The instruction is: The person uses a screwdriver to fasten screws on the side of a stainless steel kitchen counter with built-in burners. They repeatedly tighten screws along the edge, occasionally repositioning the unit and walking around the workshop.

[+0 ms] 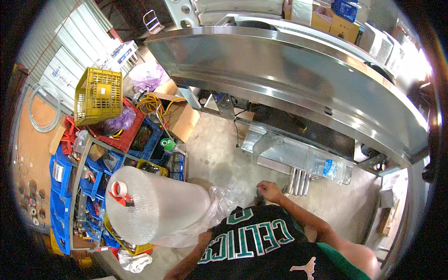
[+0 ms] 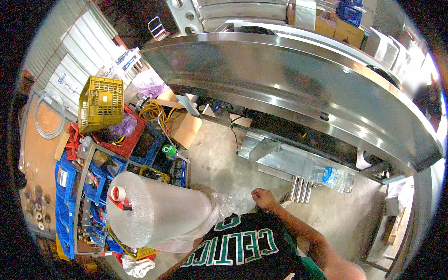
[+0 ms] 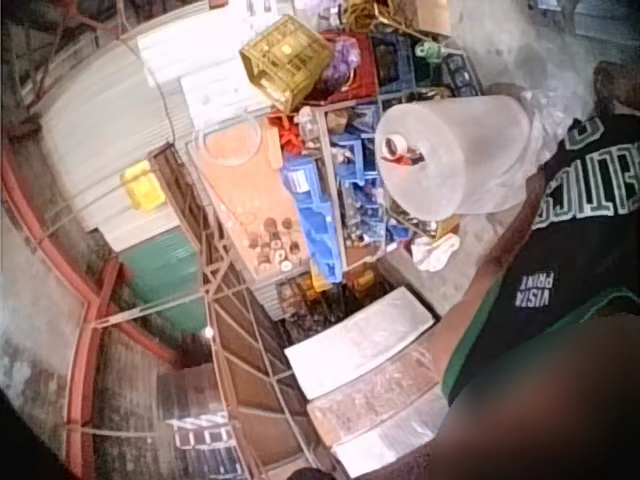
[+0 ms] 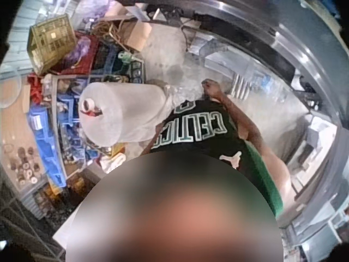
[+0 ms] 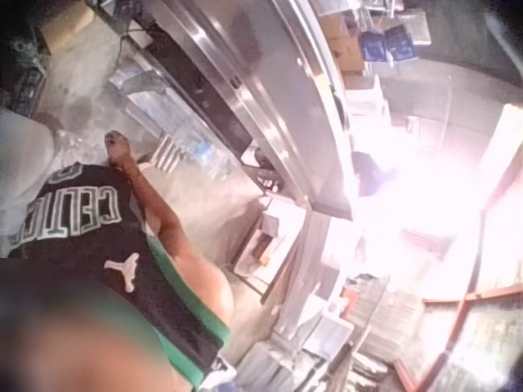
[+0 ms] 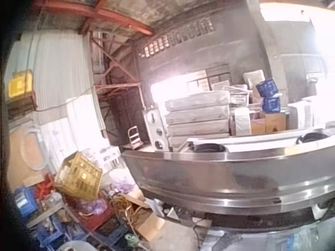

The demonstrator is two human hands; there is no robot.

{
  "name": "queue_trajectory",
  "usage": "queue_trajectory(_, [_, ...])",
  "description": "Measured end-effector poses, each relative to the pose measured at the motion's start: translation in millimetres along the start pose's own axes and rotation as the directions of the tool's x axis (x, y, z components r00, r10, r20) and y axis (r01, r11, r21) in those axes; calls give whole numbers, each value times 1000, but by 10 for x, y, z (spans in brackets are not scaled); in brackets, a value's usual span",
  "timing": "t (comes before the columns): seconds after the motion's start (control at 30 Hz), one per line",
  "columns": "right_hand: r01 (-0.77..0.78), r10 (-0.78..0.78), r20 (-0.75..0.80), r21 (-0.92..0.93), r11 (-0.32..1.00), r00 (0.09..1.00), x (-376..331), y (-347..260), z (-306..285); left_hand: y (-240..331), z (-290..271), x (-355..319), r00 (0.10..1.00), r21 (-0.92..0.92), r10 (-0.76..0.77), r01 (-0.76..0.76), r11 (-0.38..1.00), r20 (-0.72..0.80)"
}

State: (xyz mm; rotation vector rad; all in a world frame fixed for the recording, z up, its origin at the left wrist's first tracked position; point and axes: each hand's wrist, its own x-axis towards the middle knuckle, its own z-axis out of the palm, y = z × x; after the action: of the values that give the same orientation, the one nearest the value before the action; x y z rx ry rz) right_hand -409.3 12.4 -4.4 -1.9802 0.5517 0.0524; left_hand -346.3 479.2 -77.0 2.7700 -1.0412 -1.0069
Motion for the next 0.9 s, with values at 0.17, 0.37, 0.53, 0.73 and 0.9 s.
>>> queue_trajectory(0.17, [226,-232,-33,-135,965,972,-321,-178,491,-210,779,2,890,-118,-430,448,886,151])
queue_trajectory(0.37, [-18,34,113,-138,990,993,-916,-238,857,-357,1065,-191,988,-77,-152,151,986,-3])
queue_trajectory(0.53, [-72,77,41,-122,990,996,-1304,-239,831,-99,455,-489,976,-113,-219,216,970,-16])
queue_trajectory(0.73, [-40,47,25,-225,974,999,-1307,-591,582,46,-1428,-1149,975,-155,95,-128,980,-202])
queue_trajectory(0.9, [203,-230,-51,-317,927,972,-1036,-1326,283,578,-2701,-578,754,-107,103,-225,968,-648])
